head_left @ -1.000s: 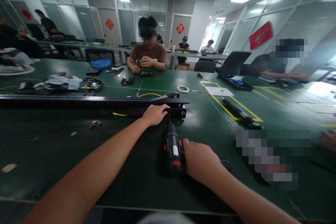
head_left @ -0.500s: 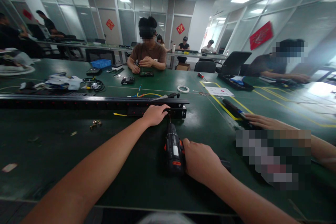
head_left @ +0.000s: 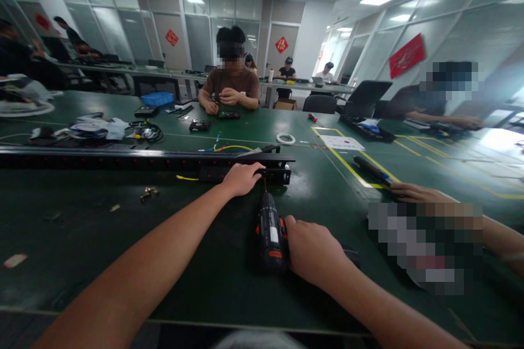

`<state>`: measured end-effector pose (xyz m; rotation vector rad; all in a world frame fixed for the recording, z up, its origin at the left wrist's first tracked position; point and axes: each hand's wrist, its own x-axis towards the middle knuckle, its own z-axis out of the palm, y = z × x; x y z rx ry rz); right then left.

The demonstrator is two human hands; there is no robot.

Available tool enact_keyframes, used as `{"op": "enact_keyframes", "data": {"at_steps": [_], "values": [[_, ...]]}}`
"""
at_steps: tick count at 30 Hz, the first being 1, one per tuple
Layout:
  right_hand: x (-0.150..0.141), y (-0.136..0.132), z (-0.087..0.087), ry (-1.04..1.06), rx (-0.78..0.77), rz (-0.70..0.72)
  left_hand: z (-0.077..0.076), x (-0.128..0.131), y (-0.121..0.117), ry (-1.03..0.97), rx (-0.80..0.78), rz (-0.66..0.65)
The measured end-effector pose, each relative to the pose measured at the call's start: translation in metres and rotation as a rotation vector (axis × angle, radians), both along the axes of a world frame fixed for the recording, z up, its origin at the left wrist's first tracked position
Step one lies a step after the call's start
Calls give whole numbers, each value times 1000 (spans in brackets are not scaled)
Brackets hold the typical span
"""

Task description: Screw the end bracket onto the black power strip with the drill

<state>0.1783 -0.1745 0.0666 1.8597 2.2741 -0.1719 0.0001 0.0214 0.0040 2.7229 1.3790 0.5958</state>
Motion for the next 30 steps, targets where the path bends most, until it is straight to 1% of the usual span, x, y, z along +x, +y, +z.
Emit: {"op": "enact_keyframes", "data": {"at_steps": [5, 30], "values": [[0, -1, 1, -5, 21, 27, 1, 0, 0, 2, -2, 0], [1, 1, -2, -18, 9, 29, 4, 0, -2, 3, -28, 7]]}}
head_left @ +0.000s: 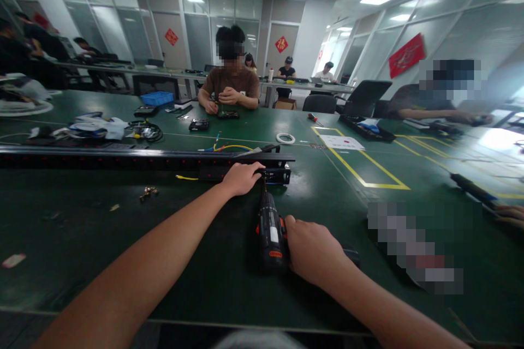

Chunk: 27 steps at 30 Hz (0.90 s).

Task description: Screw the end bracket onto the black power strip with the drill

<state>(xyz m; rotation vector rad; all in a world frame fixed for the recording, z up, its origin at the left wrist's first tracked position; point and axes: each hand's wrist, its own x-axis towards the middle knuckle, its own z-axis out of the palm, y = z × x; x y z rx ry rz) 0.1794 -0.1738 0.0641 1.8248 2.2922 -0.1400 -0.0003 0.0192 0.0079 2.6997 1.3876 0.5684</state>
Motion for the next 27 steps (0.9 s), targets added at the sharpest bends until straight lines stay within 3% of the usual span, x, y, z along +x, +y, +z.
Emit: {"op": "enact_keyframes", "data": {"at_steps": [17, 27], "values": [[-2, -1, 4, -18, -11, 5, -1, 0, 1, -7, 19, -9], [2, -1, -3, -7, 22, 30, -2, 0, 2, -1, 26, -4]]}}
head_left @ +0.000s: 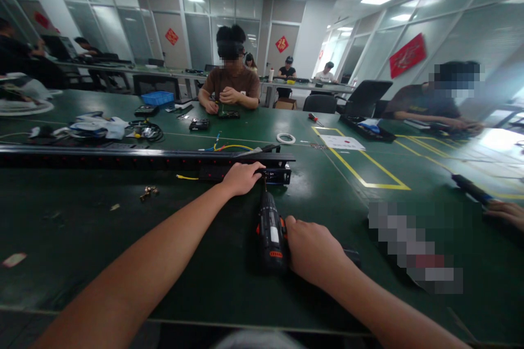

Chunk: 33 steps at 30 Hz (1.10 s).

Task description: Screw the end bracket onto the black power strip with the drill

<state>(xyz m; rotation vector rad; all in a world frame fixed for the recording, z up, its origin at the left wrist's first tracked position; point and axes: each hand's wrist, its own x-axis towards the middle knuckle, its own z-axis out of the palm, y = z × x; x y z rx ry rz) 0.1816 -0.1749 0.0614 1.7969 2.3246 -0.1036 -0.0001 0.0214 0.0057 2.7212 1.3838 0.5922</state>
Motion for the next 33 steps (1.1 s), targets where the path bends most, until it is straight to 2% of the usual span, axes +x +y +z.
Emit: {"op": "enact_keyframes", "data": {"at_steps": [18, 33], "values": [[-3, -1, 3, 13, -4, -43, 2, 0, -2, 1, -6, -1], [0, 1, -1, 18, 5, -20, 1, 0, -1, -4, 10, -5]]}}
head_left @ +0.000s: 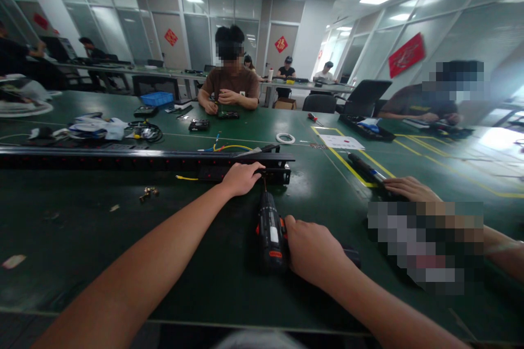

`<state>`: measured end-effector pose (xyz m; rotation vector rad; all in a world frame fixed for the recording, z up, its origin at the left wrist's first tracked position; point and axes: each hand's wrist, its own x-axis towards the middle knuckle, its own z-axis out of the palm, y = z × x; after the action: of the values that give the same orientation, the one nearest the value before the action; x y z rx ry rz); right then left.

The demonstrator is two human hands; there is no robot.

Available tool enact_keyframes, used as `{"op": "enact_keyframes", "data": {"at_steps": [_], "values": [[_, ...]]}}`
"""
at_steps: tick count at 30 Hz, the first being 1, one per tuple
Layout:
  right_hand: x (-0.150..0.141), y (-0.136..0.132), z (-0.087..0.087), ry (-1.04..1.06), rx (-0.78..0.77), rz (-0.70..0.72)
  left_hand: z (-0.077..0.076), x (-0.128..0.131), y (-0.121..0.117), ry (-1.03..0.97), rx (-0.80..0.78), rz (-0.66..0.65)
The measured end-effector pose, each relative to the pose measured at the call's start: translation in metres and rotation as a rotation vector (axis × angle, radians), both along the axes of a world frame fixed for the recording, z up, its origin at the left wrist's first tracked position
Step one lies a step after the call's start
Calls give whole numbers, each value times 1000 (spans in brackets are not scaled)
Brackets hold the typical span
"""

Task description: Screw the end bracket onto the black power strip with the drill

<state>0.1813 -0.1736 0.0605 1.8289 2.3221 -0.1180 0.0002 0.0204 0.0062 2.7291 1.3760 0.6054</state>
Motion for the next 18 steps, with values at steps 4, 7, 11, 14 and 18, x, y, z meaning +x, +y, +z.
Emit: {"op": "enact_keyframes", "data": {"at_steps": [4, 7, 11, 14, 18], "values": [[0, -1, 1, 6, -6, -8, 1, 0, 0, 2, -17, 3], [0, -1, 2, -7, -8, -9, 1, 0, 0, 3, -32, 5], [-1, -1, 4, -8, -9, 1, 2, 0, -1, -3, -38, 5], [-2, -2, 5, -9, -16, 2, 2, 0, -1, -5, -37, -2], [-2, -2, 6, -17, -32, -7, 2, 0, -1, -5, -39, -1]]}}
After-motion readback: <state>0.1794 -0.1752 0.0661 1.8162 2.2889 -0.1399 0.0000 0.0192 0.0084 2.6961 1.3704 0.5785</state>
